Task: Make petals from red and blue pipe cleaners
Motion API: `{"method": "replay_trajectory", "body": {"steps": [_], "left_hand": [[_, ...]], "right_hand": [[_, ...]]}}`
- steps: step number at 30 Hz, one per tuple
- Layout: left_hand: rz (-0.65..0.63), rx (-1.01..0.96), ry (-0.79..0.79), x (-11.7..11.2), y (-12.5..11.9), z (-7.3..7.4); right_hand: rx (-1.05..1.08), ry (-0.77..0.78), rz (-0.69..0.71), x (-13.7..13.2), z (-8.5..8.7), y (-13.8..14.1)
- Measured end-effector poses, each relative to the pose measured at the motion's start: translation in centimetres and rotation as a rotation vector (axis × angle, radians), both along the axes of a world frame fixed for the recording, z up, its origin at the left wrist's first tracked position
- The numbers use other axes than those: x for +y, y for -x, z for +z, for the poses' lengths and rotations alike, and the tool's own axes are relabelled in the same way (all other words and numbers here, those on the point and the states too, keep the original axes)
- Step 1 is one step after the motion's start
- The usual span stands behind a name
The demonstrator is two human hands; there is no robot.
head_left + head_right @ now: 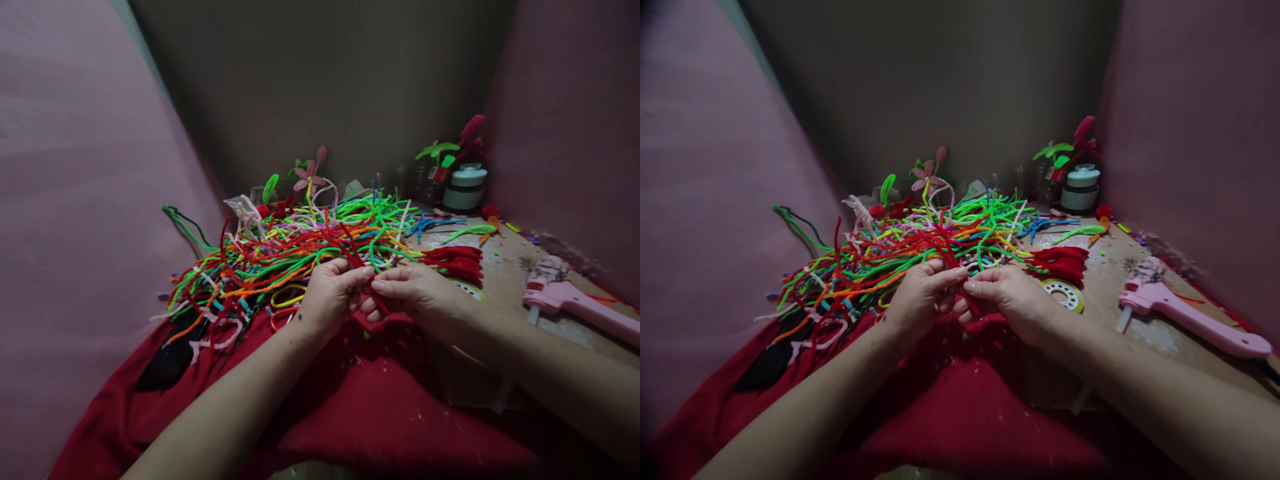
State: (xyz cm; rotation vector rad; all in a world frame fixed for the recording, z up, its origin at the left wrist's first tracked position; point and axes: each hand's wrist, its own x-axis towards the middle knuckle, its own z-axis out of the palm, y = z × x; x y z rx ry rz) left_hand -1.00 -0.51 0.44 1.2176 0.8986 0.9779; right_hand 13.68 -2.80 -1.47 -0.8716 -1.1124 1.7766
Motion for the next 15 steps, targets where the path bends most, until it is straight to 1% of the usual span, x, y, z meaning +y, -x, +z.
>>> {"method": "replay_trajectory", "body": {"steps": [5,8,12,15], "left_hand": [[-0.003,-0.014,-0.010,0.2,0.2,0.0],[-0.002,0.007,-0.020,0.5,0.4,0.0],[0.008,0.013,0.001,0.9,0.5,-0.2],[0.013,0.023,0.025,0.8,0.4,-0.2]], "right_hand": [[-0.002,-0.028,-0.053,0.5,0.2,0.3],[0.000,-0.060,-0.056,0.9,-0.1,0.5],[-0.028,-0.074,-0.047,1.1,-0.5,0.8],[-0.046,-0.094,-0.057,0.9,-0.5,0.8]]}}
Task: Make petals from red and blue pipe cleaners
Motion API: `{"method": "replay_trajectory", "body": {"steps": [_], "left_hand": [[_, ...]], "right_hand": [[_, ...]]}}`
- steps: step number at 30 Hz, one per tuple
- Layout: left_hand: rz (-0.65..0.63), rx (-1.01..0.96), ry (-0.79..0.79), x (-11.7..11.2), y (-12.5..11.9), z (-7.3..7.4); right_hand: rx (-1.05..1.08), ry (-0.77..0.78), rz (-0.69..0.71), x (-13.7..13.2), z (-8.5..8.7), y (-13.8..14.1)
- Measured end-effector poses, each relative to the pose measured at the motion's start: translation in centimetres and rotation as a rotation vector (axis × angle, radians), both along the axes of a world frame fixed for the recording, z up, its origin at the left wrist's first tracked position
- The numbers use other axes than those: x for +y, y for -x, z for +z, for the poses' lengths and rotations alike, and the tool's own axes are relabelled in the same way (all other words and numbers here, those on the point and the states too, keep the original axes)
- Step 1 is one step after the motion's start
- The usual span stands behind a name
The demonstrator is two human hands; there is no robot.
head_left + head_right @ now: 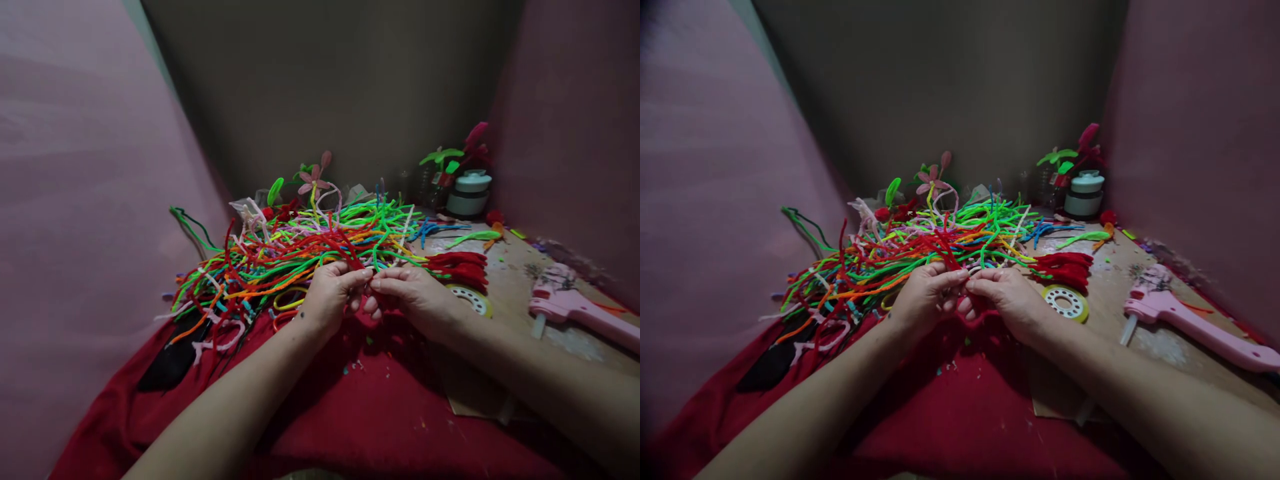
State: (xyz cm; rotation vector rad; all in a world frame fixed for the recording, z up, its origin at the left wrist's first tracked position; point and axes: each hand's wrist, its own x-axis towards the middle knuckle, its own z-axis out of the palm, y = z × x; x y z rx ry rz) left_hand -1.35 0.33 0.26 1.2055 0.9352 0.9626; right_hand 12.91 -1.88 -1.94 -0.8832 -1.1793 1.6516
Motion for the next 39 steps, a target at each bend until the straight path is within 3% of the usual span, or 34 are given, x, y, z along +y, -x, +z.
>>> {"method": "replay_trajectory", "body": {"steps": [3,5,7,11,15,20,26,29,31,33,36,39], "left_hand": [[0.004,0.092,-0.039,-0.3,-0.1,0.2],[0.029,0.191,-0.147,-0.6,-0.1,0.3],[0.074,0.295,-0.342,-0.7,0.0,0.1],[0.092,0.554,-0.888,-0.2,0.6,-0.5],[-0.004,0.724,-1.189,0.6,1.2,-0.2],[-0.252,0.818,-1.279,0.7,1.6,1.0],[-0.255,0.745,-1.068,-0.1,1.5,1.7],[-0.294,0.672,-0.886,-0.4,1.5,2.2],[-0.319,0.609,-0.680,-0.4,1.5,2.3],[-0.318,0.489,-0.388,-0.4,1.3,2.1],[-0.312,0.213,0.081,-0.2,0.9,1.1],[-0.393,0.018,0.334,0.0,0.9,0.6]], "right_hand": [[0.032,0.000,-0.014,0.0,0.0,-0.1],[0.063,0.019,-0.035,0.1,-0.1,-0.2],[0.079,0.036,-0.065,0.3,-0.3,-0.4],[0.069,0.043,-0.062,0.3,-0.4,-0.8],[0.024,0.035,-0.003,0.1,0.0,-1.2],[0.035,0.076,0.059,0.0,0.2,-1.6],[0.015,0.085,0.093,-0.1,0.2,-1.8],[-0.055,0.049,0.124,-0.2,0.4,-1.8],[-0.141,-0.020,0.131,-0.5,0.6,-1.7],[-0.284,-0.164,0.078,-1.0,0.8,-1.5],[-0.624,-0.611,-0.161,-1.7,0.6,-1.3],[-0.873,-1.011,-0.365,-2.2,0.2,-1.3]]}}
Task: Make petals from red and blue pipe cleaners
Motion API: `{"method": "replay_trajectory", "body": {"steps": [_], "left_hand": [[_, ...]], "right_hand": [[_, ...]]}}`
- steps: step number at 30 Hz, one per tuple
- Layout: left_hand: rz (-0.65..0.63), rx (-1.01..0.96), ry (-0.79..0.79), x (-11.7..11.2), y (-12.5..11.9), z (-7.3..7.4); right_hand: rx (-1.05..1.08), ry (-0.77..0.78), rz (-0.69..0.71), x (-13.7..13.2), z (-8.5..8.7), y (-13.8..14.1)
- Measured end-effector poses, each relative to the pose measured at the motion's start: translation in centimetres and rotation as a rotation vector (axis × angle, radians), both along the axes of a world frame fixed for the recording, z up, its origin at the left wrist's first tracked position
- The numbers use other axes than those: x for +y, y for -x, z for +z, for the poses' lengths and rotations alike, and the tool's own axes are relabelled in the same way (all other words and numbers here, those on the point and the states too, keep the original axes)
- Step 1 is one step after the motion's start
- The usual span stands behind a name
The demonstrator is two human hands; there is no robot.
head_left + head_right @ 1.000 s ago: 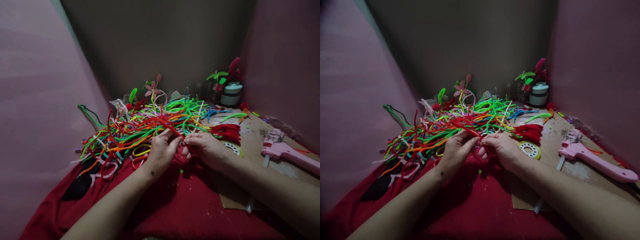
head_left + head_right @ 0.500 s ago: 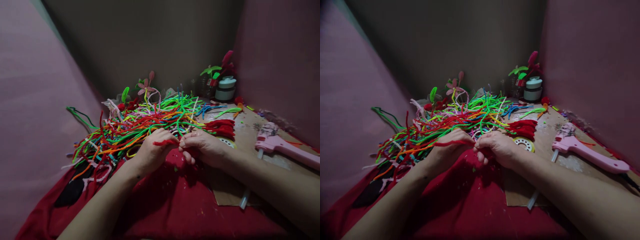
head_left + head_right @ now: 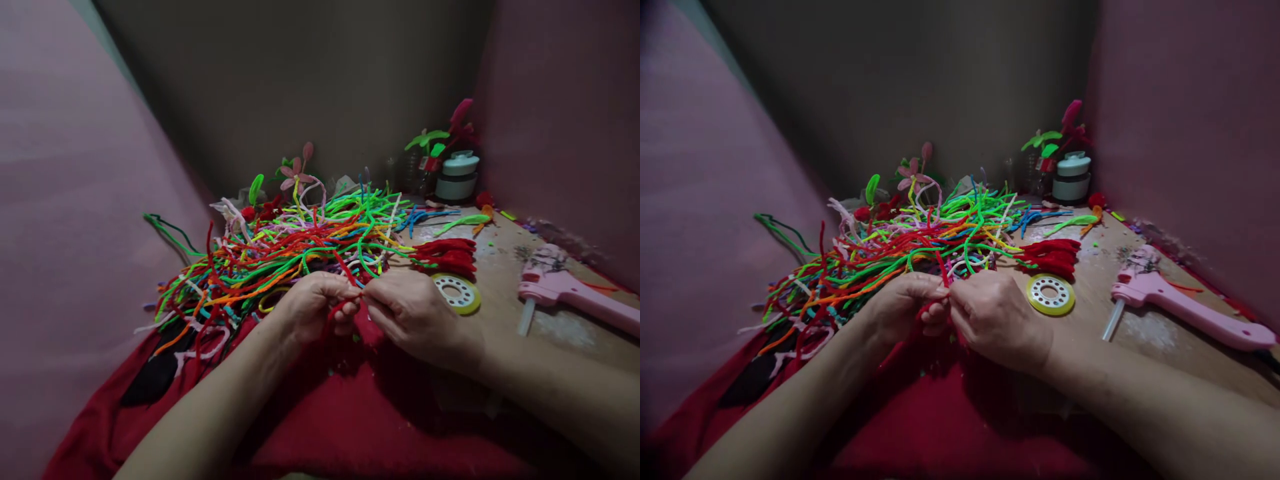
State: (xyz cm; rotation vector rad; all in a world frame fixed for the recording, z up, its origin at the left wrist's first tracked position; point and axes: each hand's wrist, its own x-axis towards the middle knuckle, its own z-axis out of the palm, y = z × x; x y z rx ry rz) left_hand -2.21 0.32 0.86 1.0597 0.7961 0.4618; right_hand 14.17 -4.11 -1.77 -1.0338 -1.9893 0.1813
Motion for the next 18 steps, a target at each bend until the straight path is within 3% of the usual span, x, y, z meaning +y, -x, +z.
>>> {"method": "replay_trajectory", "body": {"steps": [1,3,7,9,15,18], "left_hand": [[-0.019,-0.008,0.003,0.0,0.1,0.1],[-0.030,0.024,-0.112,0.1,0.5,0.6],[0.044,0.081,-0.518,0.5,1.4,1.8],[0.080,0.052,-0.693,0.7,1.5,1.8],[0.094,0.074,-1.136,0.3,0.8,1.2],[0.099,0.168,-1.193,0.0,0.7,1.5]], "right_hand": [[-0.013,-0.035,-0.010,-0.1,0.0,0.0],[0.073,0.054,0.025,-0.1,0.2,-0.1],[0.473,0.486,0.221,0.2,1.0,-0.3],[0.602,0.616,0.302,0.4,1.2,-0.4],[0.638,0.709,0.355,0.6,1.0,-0.4],[0.572,0.699,0.329,0.4,1.0,-0.4]]}}
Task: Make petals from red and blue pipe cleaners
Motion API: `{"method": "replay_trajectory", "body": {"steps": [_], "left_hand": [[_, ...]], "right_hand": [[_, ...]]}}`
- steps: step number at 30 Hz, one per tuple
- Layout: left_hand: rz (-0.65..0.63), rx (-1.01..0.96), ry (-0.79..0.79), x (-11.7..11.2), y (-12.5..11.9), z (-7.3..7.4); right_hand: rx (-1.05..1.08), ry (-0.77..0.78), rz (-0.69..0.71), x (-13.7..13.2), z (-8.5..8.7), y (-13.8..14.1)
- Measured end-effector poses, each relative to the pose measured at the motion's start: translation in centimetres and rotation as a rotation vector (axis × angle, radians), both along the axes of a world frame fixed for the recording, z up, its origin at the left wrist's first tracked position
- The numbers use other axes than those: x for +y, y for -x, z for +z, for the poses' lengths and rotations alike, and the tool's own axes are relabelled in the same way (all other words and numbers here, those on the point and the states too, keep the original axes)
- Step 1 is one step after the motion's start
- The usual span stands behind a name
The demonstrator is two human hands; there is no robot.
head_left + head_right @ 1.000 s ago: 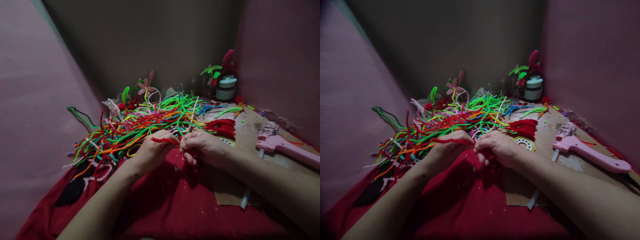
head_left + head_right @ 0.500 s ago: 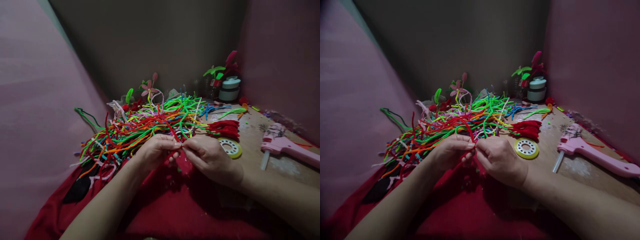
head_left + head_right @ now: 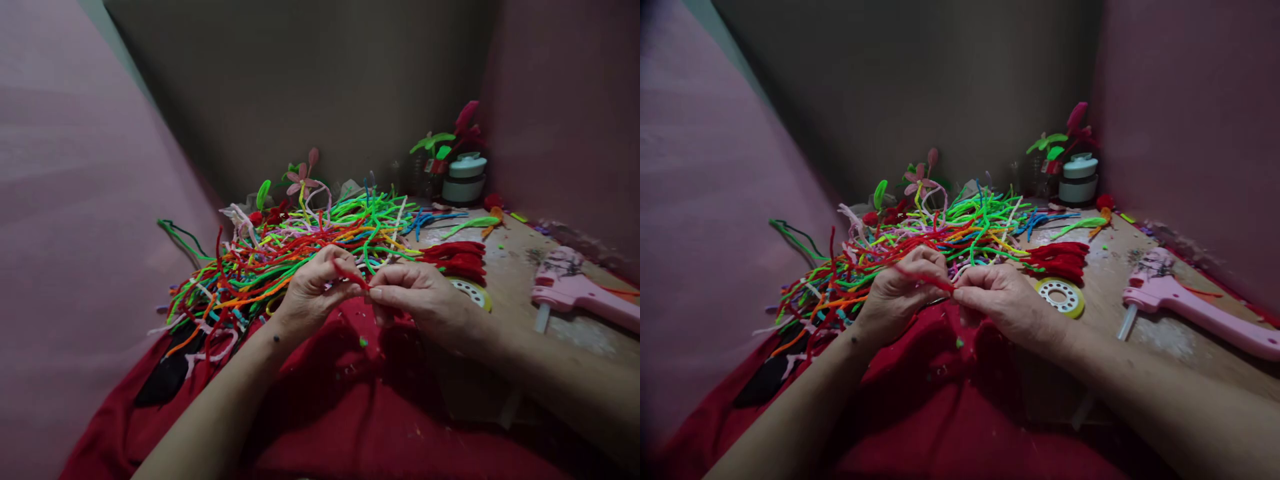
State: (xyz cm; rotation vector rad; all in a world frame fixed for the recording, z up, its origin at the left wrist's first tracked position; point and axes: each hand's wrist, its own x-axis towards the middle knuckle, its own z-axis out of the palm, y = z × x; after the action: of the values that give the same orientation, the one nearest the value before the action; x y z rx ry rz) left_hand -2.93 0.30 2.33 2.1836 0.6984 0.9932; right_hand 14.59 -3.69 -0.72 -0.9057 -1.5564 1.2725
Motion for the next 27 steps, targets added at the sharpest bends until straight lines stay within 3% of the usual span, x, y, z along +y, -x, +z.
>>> {"method": "replay_trajectory", "body": {"steps": [2,6,8,10,16,19,24,27], "left_hand": [[0.004,0.078,0.113,-0.1,0.0,0.1],[-0.035,0.151,0.552,-0.3,-0.3,-0.2],[-0.017,0.130,0.618,-0.5,-0.5,-0.3],[0.031,0.119,0.567,-0.7,-0.8,-0.2],[0.131,0.052,0.409,-0.5,-0.7,0.0],[0.179,0.063,0.364,-0.3,-0.7,-0.3],[0.174,0.135,0.311,-0.4,-0.7,-0.2],[0.166,0.109,0.334,-0.5,-0.6,0.1]], "right_hand": [[-0.114,-0.090,-0.041,-0.2,-0.1,0.0],[-0.429,-0.506,-0.256,-0.5,-0.6,0.2],[-0.495,-0.609,-0.321,-0.5,-0.7,0.4],[-0.454,-0.544,-0.312,-0.4,-0.6,0.5],[-0.088,-0.010,-0.135,0.5,-0.4,0.5],[-0.089,0.034,-0.155,0.6,-0.6,0.4],[-0.166,-0.025,-0.256,0.5,-0.7,0.4],[-0.040,0.124,-0.126,0.7,-0.7,0.3]]}}
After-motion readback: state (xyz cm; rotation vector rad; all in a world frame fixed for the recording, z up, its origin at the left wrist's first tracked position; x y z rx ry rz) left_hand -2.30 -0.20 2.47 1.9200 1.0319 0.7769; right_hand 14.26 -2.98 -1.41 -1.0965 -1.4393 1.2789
